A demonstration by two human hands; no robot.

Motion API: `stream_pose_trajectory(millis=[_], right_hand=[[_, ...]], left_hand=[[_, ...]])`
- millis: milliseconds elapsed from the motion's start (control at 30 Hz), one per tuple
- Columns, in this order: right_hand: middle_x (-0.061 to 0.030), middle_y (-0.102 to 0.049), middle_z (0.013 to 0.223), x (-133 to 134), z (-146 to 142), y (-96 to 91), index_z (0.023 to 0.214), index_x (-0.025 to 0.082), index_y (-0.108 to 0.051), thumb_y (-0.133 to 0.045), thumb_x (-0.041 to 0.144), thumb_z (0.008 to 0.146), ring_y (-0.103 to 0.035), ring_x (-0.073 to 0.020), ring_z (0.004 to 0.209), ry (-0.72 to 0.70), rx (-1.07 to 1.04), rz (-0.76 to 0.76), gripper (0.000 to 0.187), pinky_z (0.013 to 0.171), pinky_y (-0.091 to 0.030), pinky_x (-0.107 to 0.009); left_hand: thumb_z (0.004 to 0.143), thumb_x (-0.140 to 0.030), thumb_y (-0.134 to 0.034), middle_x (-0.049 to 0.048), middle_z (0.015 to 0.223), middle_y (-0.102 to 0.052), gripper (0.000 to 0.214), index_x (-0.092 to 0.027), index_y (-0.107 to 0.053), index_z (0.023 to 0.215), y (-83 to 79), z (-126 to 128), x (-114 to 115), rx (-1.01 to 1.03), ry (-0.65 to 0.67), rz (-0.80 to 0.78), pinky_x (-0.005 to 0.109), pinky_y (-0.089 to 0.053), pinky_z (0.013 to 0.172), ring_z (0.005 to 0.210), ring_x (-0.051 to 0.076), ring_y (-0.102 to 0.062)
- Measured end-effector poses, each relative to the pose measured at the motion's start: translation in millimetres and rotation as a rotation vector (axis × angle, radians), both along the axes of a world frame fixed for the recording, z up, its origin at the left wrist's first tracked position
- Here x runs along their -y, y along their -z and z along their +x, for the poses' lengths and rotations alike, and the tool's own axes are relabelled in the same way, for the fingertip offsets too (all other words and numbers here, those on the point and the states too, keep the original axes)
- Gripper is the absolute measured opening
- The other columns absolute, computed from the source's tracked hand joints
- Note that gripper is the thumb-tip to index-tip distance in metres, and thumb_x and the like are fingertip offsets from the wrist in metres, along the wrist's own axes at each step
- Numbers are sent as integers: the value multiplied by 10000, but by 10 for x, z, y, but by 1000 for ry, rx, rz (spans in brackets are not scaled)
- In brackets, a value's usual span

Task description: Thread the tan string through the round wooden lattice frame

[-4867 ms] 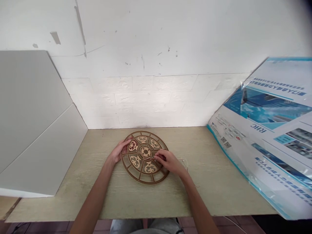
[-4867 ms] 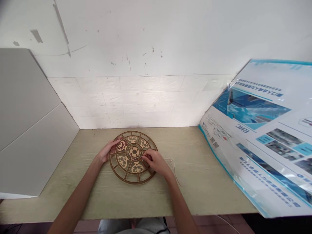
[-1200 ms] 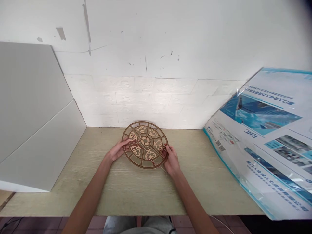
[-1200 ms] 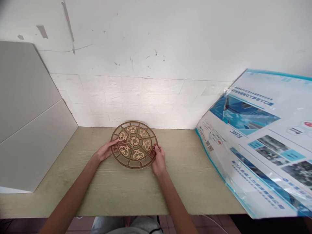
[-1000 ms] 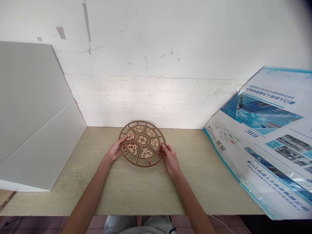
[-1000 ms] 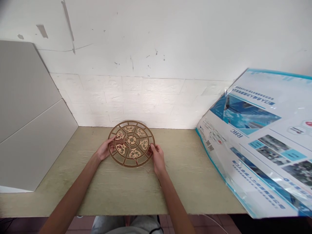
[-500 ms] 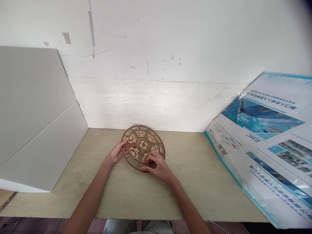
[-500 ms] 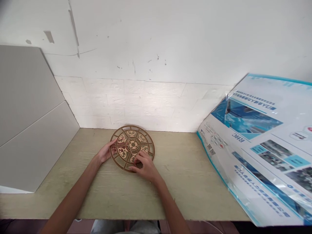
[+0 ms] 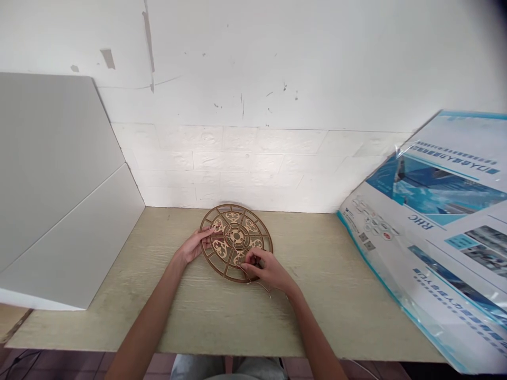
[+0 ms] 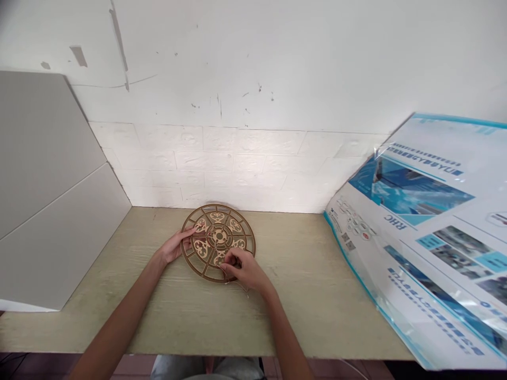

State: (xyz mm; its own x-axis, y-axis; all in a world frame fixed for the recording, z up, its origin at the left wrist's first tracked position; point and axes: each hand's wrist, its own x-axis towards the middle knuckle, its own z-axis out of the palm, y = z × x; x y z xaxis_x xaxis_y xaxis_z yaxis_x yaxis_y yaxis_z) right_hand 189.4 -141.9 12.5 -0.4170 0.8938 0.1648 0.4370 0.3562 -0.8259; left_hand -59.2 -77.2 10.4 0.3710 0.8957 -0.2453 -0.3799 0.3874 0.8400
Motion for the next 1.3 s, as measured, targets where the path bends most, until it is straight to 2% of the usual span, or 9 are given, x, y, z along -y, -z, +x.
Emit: stream_pose_trajectory(millis=[167, 267, 367, 500, 667, 733, 933, 1167, 1300], right_hand=[[-28, -611, 845, 20, -111, 70, 879, 219, -631, -662, 356, 809, -557, -182, 818, 7, 7, 129, 157, 733, -467, -301], [-34, -602, 814, 28, -201, 115, 836, 216, -645, -633, 316, 836, -554, -187, 800, 44, 21, 196, 100, 721, -465, -315], [-42, -601, 811, 30, -242, 122, 810, 220, -659, -583, 321, 873, -558, -190, 800, 60, -6, 222, 141, 728, -460, -323], [-53, -613, 860, 18, -221, 96, 810, 216, -639, -540, 395, 895, -572, -197, 854, 95, -75, 196, 222, 758, -463, -321], [-22, -618, 750, -9, -158, 104, 827, 222, -568, -476, 447, 914, -551, -167, 672, 180, -106, 79, 258, 616, -429, -279], [-15, -610, 722, -26, -135, 134, 826, 224, -552, -464, 433, 919, -545, -167, 644, 208, -85, 85, 244, 599, -421, -278], [-47, -617, 785, -88, -92, 255, 823, 221, -545, -423, 372, 936, -569, -199, 730, 340, 33, 266, 224, 660, -440, -307], [-52, -617, 804, -102, -90, 291, 828, 207, -536, -425, 300, 942, -574, -200, 779, 362, 69, 387, 184, 699, -450, -304], [-57, -613, 801, -106, -88, 305, 834, 207, -531, -418, 274, 945, -574, -202, 775, 359, 102, 440, 172, 693, -452, -305]], left_hand=[[774, -215, -719, 115, 1022, -713, 237, -115, -688, 988, 29, -6, -19, 24, -28, -21, 269, -531, 773, 843, 182, -676], [765, -211, -724, 111, 1009, -715, 238, -114, -694, 981, 38, -7, -28, 34, -50, -37, 265, -528, 768, 839, 177, -675], [768, -198, -715, 109, 997, -719, 205, -115, -701, 955, 43, -7, -32, 44, -49, -43, 259, -527, 749, 817, 173, -674], [779, -197, -702, 118, 1004, -717, 194, -110, -702, 952, 46, -7, -35, 41, -49, -45, 261, -530, 745, 811, 174, -672], [775, -210, -712, 115, 1006, -716, 217, -111, -699, 967, 29, -1, -27, 36, -41, -35, 273, -532, 767, 831, 182, -673], [774, -221, -716, 118, 1002, -717, 223, -111, -699, 967, 17, 1, -19, 25, -39, -27, 276, -532, 771, 829, 184, -675], [764, -239, -733, 157, 1129, -680, 331, -103, -675, 1061, 3, 5, -1, -2, 5, 0, 314, -521, 864, 987, 236, -662], [766, -256, -734, 145, 1164, -668, 364, -123, -652, 1095, 17, -7, -3, -23, 89, 60, 325, -507, 876, 1044, 246, -641], [770, -233, -726, 134, 1173, -665, 325, -124, -654, 1068, 27, -8, -1, -26, 85, 55, 313, -490, 893, 1040, 225, -638]])
